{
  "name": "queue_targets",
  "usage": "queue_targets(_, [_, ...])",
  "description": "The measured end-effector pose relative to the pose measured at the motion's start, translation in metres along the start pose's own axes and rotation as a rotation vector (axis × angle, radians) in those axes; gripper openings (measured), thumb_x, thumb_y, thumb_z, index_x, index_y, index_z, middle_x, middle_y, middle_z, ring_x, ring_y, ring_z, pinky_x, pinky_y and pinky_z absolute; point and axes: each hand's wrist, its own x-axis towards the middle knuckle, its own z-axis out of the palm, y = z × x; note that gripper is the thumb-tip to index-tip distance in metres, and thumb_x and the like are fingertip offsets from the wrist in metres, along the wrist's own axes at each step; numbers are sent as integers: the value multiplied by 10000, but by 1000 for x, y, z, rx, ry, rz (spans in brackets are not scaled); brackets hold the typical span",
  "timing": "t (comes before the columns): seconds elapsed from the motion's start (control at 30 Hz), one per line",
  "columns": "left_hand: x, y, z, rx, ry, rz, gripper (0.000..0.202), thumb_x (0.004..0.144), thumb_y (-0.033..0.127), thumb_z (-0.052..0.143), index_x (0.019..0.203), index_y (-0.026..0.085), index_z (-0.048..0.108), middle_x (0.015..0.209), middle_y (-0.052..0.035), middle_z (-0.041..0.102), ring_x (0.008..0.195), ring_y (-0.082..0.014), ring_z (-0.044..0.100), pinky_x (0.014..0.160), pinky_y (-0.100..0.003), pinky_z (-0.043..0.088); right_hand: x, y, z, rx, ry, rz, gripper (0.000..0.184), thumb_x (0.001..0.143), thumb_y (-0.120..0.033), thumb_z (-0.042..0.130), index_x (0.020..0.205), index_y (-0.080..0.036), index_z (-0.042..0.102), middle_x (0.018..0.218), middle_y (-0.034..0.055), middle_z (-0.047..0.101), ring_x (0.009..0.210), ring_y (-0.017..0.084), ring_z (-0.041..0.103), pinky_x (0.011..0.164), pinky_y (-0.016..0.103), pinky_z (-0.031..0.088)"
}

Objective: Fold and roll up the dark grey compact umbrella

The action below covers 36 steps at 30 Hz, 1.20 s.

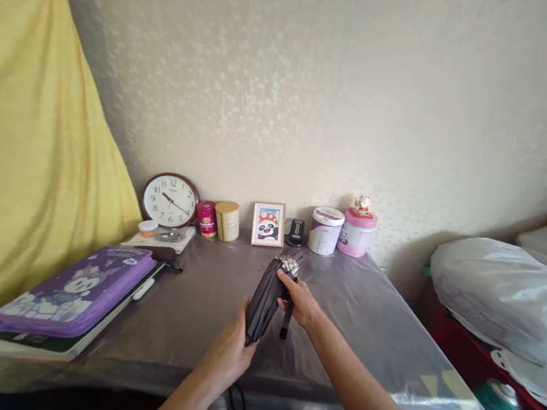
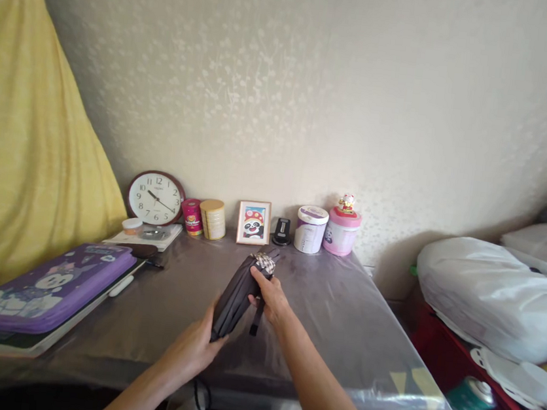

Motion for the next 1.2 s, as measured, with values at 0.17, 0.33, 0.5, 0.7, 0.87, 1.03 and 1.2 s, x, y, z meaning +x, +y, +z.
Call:
queue_targets(0.17, [-3, 0, 6, 450, 70, 59, 784, 751, 152, 496, 1407, 142, 65, 1070, -180, 581, 862, -255, 611, 706, -313, 422, 1, 1, 1, 41, 12, 20, 342, 631, -403, 706, 834, -155, 585, 725, 28, 618, 541, 83, 547, 363, 138, 442])
queue_targets(0.33, [-3, 8, -8, -234, -191, 44, 743, 755, 283, 527, 1370, 226, 115, 939, -78, 610, 604, -144, 596, 529, -231, 442, 2, -3, -4, 131, -28, 6, 278, 673, -359, 684, 794, -130, 584, 613, 3, 603, 434, 54, 506, 294, 112, 363])
queue_targets(0.5, [-3, 10, -17, -645, -440, -79, 428, 733, 394, 541, 1078, 167, 432, 616, 43, 495, 398, -73, 450, 347, -161, 337, 3, -10, -7, 201, -122, 0, 272, 689, -361, 672, 773, -115, 592, 592, 3, 607, 422, 54, 516, 282, 113, 355])
queue_targets(0.7, [-1, 5, -5, -220, -182, 3, 519, 756, 335, 519, 1231, 189, 369, 735, -32, 595, 479, -127, 548, 440, -209, 388, 3, -9, -8, 51, -47, -19, 323, 655, -395, 696, 780, -119, 584, 622, 19, 615, 428, 60, 519, 274, 113, 361])
queue_targets(0.87, [-1, -4, 4, 237, 70, 94, 688, 760, 226, 502, 1378, 140, 213, 1027, -190, 606, 880, -287, 603, 722, -341, 407, 3, -9, -9, 19, -18, -8, 317, 671, -396, 681, 812, -125, 598, 661, 13, 615, 444, 54, 527, 309, 117, 424])
queue_targets(1.03, [-4, 2, -7, -165, -102, 155, 660, 701, 371, 606, 1289, 184, 370, 1031, -121, 609, 889, -253, 595, 762, -314, 430, 0, -11, -12, 22, -60, -30, 298, 686, -380, 673, 829, -126, 612, 654, 6, 609, 438, 47, 521, 296, 104, 407])
queue_targets(1.2, [0, 8, -21, -727, -441, -122, 552, 735, 548, 511, 1167, 213, 430, 859, -62, 614, 582, -163, 617, 501, -260, 473, -1, -10, -9, 115, -179, -11, 284, 687, -386, 670, 785, -128, 603, 598, -11, 588, 418, 47, 504, 295, 113, 390])
